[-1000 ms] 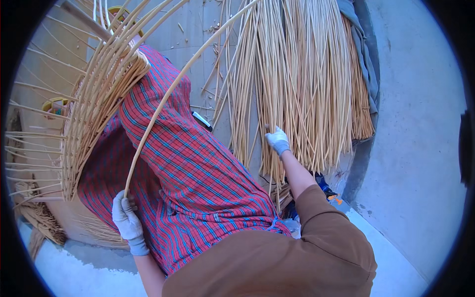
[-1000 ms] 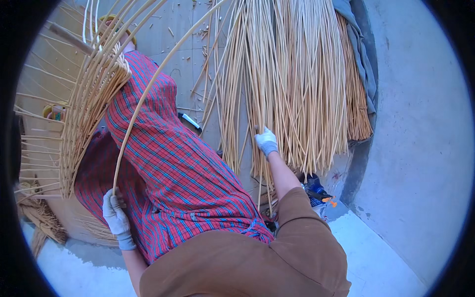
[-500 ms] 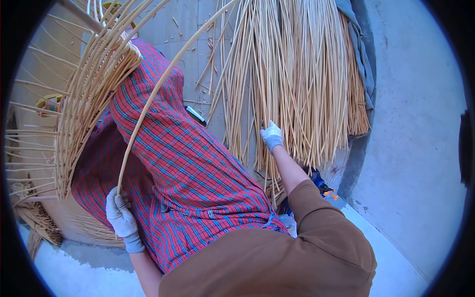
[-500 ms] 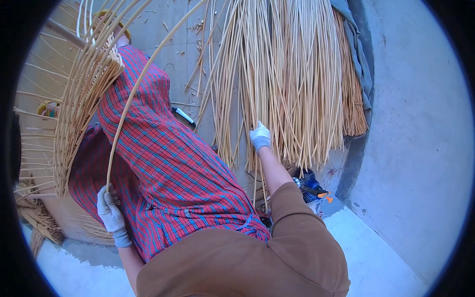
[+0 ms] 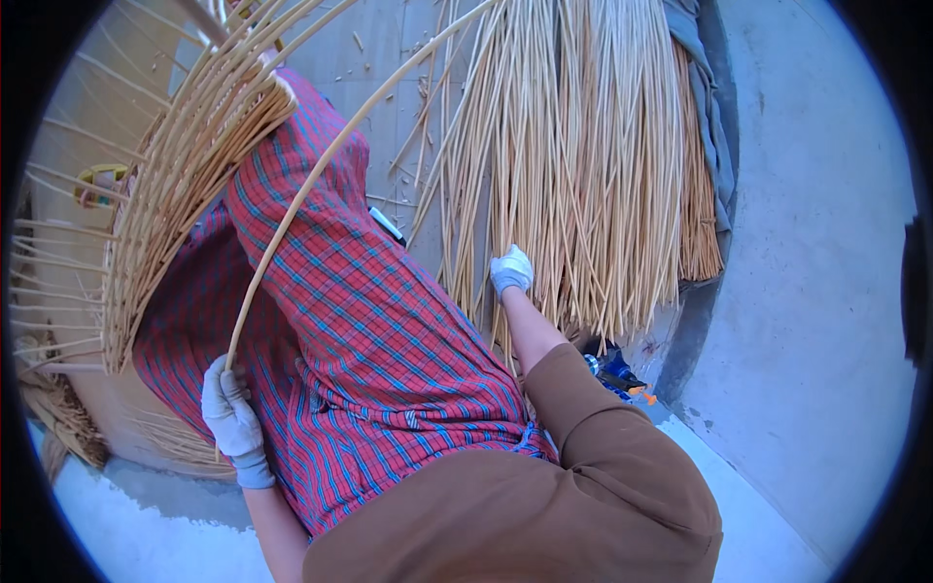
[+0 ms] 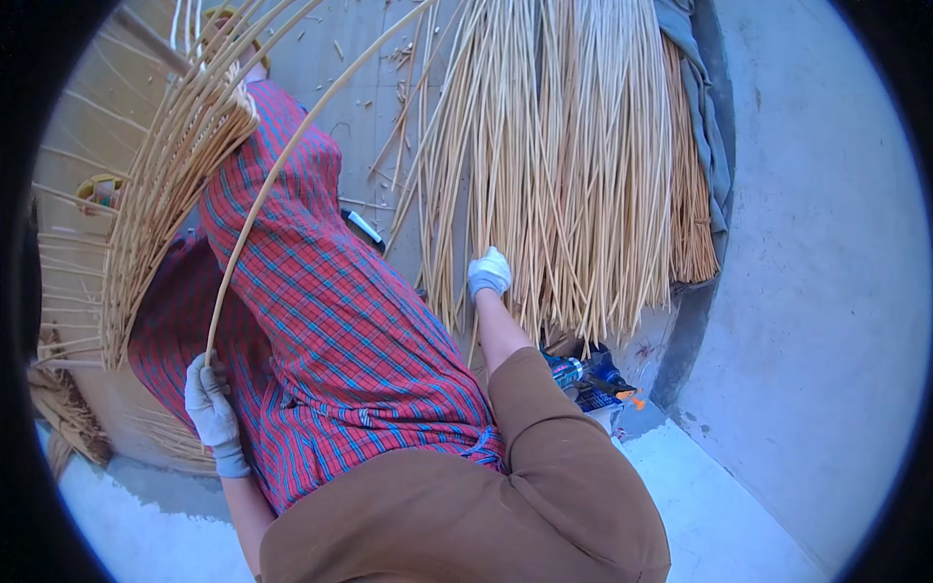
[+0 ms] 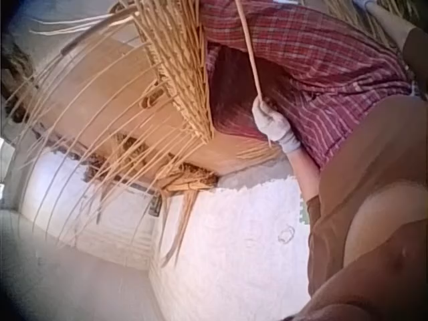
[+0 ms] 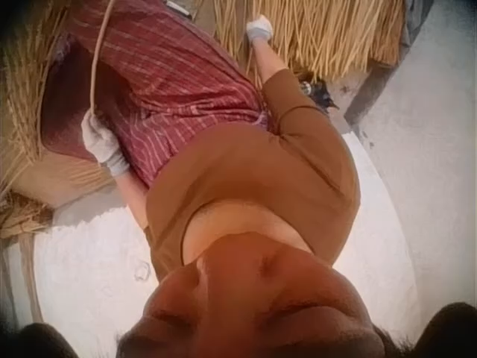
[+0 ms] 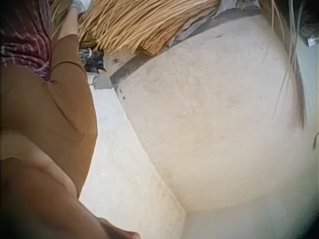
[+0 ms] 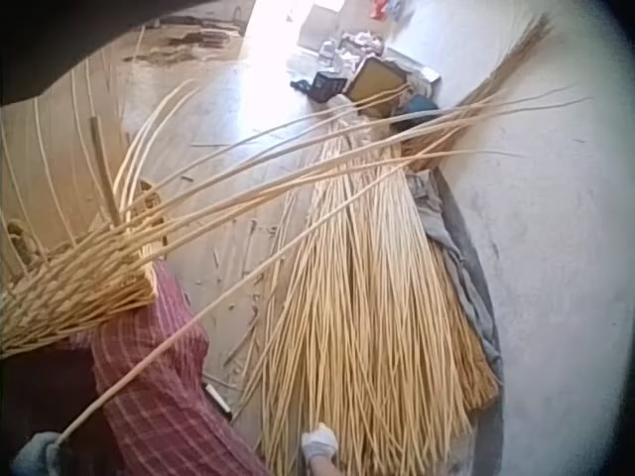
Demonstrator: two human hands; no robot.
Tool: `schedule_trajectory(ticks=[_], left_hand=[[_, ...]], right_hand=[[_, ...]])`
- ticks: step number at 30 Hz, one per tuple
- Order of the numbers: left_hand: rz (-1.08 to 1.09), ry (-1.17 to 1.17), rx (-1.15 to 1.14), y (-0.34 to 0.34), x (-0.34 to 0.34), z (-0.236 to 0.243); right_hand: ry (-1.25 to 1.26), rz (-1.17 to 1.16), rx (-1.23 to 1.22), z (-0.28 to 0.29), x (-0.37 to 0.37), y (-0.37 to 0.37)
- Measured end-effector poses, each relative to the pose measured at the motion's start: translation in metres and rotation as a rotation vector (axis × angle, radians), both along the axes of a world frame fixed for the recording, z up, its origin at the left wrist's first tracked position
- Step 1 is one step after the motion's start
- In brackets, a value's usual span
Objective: The recorder is weaving a rectangular wicker basket using long willow branches, including measuring the dimensions with a tape measure.
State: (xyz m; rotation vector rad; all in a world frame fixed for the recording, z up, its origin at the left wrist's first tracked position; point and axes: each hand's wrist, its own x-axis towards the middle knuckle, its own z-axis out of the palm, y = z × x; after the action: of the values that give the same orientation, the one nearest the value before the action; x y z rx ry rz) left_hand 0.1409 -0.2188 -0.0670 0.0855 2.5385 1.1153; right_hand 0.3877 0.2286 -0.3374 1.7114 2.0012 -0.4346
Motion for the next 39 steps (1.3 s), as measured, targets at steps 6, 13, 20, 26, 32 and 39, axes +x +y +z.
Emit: schedule_trajectory(ticks=[6, 13, 20, 26, 32, 39], left_hand=[[-0.032, 0.006, -0.014, -0.002, 0.000, -0.002], [-0.030, 0.067, -0.067, 0.003, 0.000, -0.001], [0.004, 0.036, -0.012, 0.007, 0.001, 0.001], [-0.005, 0.044, -0.028, 0.007, 0.000, -0.001], [-0.034, 0.088, -0.135, 0.006, 0.000, -0.001], [-0.006, 0.083, -0.105, 0.005, 0.000, -0.003]], right_hand=[[0.100, -0.045, -0.123, 0.002, 0.005, 0.009], [0.049, -0.046, -0.041, 0.007, -0.004, -0.001], [0.002, -0.021, 0.020, 0.005, -0.015, -0.011], [-0.022, 0.018, 0.001, -0.004, -0.016, -0.009], [-0.085, -0.041, 0.054, -0.005, -0.031, -0.019], [0.035, -0.194, 0.023, -0.014, -0.031, -0.020]])
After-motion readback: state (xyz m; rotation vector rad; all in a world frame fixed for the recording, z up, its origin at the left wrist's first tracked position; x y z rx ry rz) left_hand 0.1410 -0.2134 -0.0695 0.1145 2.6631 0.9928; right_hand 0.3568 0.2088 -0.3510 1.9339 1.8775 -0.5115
